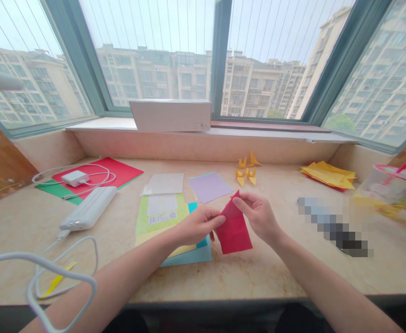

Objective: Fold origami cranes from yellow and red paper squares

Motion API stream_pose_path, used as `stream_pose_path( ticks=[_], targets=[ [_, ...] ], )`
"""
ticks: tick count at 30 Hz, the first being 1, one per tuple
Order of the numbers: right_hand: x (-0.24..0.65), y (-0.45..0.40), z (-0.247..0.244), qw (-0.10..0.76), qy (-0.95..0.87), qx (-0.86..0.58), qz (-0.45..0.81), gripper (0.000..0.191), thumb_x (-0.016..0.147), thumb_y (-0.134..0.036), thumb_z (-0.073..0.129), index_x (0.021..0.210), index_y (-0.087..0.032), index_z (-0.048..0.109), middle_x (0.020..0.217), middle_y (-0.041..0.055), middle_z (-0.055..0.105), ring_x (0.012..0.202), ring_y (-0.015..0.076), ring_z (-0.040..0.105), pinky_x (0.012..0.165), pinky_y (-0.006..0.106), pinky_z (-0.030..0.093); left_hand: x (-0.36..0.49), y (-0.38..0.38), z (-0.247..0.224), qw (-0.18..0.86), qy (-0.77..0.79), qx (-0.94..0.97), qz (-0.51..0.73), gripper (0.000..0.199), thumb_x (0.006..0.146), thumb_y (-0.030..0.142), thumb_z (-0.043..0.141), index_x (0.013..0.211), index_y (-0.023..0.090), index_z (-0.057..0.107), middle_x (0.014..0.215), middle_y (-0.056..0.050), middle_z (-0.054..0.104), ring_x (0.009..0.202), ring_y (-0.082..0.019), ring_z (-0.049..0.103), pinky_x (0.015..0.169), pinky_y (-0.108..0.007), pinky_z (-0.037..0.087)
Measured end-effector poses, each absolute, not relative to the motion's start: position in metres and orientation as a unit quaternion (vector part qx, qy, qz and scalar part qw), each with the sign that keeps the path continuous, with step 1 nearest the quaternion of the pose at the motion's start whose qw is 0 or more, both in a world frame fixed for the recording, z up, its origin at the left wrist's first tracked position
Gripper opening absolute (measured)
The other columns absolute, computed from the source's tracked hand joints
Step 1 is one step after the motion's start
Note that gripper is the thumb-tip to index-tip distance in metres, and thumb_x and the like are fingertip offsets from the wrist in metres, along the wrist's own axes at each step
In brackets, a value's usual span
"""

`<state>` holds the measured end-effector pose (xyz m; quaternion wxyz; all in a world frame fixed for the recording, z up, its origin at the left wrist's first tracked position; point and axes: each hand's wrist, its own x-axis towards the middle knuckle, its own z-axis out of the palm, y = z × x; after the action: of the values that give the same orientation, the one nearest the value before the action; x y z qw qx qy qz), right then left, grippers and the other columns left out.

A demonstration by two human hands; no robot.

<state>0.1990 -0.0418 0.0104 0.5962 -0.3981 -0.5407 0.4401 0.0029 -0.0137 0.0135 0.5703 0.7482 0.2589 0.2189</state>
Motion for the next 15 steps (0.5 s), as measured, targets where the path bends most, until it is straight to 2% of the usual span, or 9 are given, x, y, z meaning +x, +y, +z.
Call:
stream_pose_path(
  ticks=[4,11,15],
  targets=[
    [0.197,-0.045,0.011,0.615,-0.533,-0.394,0.427,0.023,0.083,-0.042,0.075,0.092,-0.02,0.074,0.086,0.0061,0.08,0.075,0.0198,0.075,0.069,0.03,0.06,0.002,-0.017,0.019,0.576,0.251,0.752,0.199,0.049,0.091,0.058,0.054,0.08,0.013,0.068,0.067,-0.004,0.064,0.057,-0.012,0.058,0.054,-0.02,0.05],
    [0.197,-0.052,0.013,0.619,-0.561,-0.402,0.375,0.022,0.087,-0.04,0.072,0.083,-0.019,0.072,0.084,0.007,0.08,0.075,0.0188,0.075,0.07,0.028,0.058,0.001,-0.018,0.021,0.589,0.237,0.754,0.172,0.049,0.091,0.059,0.054,0.082,0.013,0.067,0.068,-0.003,0.062,0.058,-0.011,0.056,0.056,-0.021,0.049],
    [0.194,-0.055,0.015,0.625,-0.541,-0.4,0.396,0.026,0.088,-0.045,0.069,0.083,-0.019,0.068,0.077,0.0063,0.079,0.066,0.0189,0.074,0.062,0.028,0.059,0.0,-0.021,0.025,0.578,0.229,0.771,0.141,0.052,0.093,0.06,0.051,0.08,0.012,0.067,0.066,-0.003,0.062,0.058,-0.012,0.055,0.059,-0.023,0.05]
  ],
)
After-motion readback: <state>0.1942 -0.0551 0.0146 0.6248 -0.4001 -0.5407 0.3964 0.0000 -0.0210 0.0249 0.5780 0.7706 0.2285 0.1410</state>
